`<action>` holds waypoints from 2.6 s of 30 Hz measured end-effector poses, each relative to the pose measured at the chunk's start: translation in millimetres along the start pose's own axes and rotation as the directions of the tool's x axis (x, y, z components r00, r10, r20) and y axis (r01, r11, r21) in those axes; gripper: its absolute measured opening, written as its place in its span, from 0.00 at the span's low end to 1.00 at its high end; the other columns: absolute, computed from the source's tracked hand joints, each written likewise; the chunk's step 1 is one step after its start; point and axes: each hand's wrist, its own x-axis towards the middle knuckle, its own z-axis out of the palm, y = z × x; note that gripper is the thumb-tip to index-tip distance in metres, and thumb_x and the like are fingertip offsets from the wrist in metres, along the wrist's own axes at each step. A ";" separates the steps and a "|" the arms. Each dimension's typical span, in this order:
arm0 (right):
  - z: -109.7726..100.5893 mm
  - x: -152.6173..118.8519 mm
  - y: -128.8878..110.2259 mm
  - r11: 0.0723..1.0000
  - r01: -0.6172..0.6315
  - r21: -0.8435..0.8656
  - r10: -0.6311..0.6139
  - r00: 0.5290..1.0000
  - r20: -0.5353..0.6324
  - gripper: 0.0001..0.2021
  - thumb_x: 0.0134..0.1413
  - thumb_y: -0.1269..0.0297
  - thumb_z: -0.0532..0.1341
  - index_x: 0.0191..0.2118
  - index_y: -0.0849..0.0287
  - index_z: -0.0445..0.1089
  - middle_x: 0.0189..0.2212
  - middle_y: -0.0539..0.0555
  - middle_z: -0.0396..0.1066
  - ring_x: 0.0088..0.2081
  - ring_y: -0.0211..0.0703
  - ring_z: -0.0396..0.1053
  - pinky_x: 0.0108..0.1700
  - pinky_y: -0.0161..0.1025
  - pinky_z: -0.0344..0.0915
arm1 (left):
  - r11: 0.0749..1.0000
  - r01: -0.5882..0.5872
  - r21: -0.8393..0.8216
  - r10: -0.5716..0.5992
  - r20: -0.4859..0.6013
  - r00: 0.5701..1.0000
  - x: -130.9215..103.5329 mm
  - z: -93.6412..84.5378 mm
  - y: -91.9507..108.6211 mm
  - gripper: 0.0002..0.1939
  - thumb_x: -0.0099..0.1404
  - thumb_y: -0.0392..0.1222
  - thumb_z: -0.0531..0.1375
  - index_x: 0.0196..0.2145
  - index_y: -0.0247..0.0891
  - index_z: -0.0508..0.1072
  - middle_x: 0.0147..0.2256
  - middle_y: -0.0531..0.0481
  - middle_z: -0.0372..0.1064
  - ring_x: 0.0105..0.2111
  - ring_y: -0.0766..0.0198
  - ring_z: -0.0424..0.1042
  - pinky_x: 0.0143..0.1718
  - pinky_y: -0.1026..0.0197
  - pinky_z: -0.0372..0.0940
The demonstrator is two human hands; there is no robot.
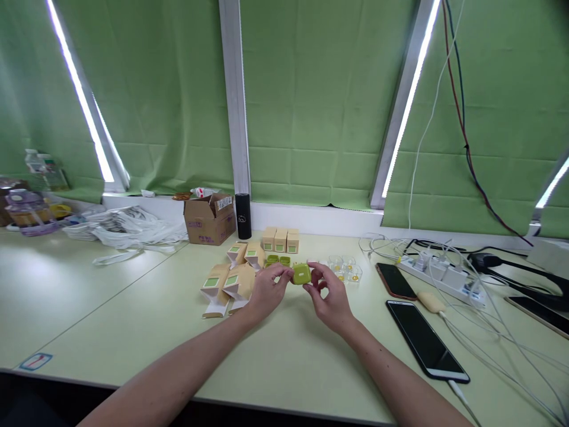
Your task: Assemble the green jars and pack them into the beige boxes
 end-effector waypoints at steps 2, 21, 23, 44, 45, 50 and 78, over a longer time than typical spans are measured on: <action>-1.7 1.7 -3.6 0.998 -0.038 0.041 0.039 0.999 -0.010 0.17 0.61 0.63 0.62 0.55 0.51 0.67 0.41 0.55 0.70 0.38 0.44 0.70 0.35 0.40 0.73 | 1.000 0.012 -0.008 -0.012 0.023 1.000 -0.3 -0.3 2.7 0.24 0.75 0.51 0.54 0.26 0.38 0.77 0.27 0.49 0.76 0.29 0.62 0.74 0.34 0.61 0.66; 0.5 8.4 13.1 0.744 -0.421 0.519 0.421 0.898 0.125 0.15 0.49 0.53 0.71 0.36 0.57 0.72 0.33 0.54 0.76 0.38 0.48 0.75 0.38 0.47 0.79 | 0.949 -0.281 0.142 0.258 0.161 0.953 1.5 -10.8 14.4 0.20 0.69 0.37 0.58 0.58 0.42 0.69 0.50 0.41 0.73 0.53 0.49 0.68 0.54 0.45 0.67; 3.5 4.4 10.9 0.856 -0.381 0.349 0.391 0.919 0.044 0.12 0.53 0.55 0.68 0.35 0.56 0.71 0.33 0.54 0.74 0.37 0.47 0.73 0.37 0.44 0.76 | 0.941 -0.262 0.214 0.220 0.199 0.955 -3.0 -5.3 10.3 0.20 0.70 0.35 0.56 0.58 0.41 0.68 0.50 0.41 0.73 0.54 0.49 0.67 0.55 0.44 0.67; 9.7 -7.7 16.9 0.805 0.073 -0.588 0.183 0.913 0.364 0.13 0.58 0.75 0.60 0.45 0.56 0.76 0.55 0.62 0.67 0.55 0.58 0.64 0.54 0.50 0.66 | 0.995 -0.004 0.102 0.000 0.036 0.999 1.4 1.1 -15.2 0.20 0.63 0.25 0.51 0.48 0.40 0.70 0.46 0.44 0.71 0.52 0.55 0.70 0.56 0.48 0.68; 9.6 -7.5 19.2 0.829 0.050 -0.557 0.178 0.921 0.347 0.12 0.58 0.76 0.59 0.43 0.56 0.75 0.54 0.62 0.68 0.55 0.57 0.64 0.53 0.49 0.66 | 0.995 -0.028 0.101 0.022 0.062 0.998 0.5 1.1 -15.1 0.22 0.61 0.24 0.51 0.49 0.40 0.70 0.47 0.44 0.70 0.52 0.55 0.70 0.56 0.48 0.68; 9.7 -2.1 32.1 0.978 -0.170 -0.121 0.193 0.957 0.217 0.05 0.64 0.69 0.56 0.41 0.55 0.68 0.47 0.57 0.71 0.49 0.50 0.69 0.49 0.46 0.67 | 0.984 -0.167 0.066 0.151 0.200 0.968 -2.1 -2.0 -10.7 0.35 0.54 0.19 0.50 0.57 0.42 0.70 0.51 0.43 0.70 0.57 0.52 0.65 0.60 0.44 0.66; -0.3 6.3 1.6 0.842 -0.299 0.450 0.233 0.952 0.197 0.23 0.62 0.49 0.63 0.58 0.55 0.68 0.31 0.50 0.72 0.31 0.41 0.68 0.35 0.40 0.65 | 0.999 0.020 0.025 -0.025 0.175 0.984 0.3 2.9 -6.0 0.13 0.70 0.47 0.63 0.49 0.42 0.76 0.40 0.46 0.71 0.44 0.55 0.69 0.46 0.52 0.67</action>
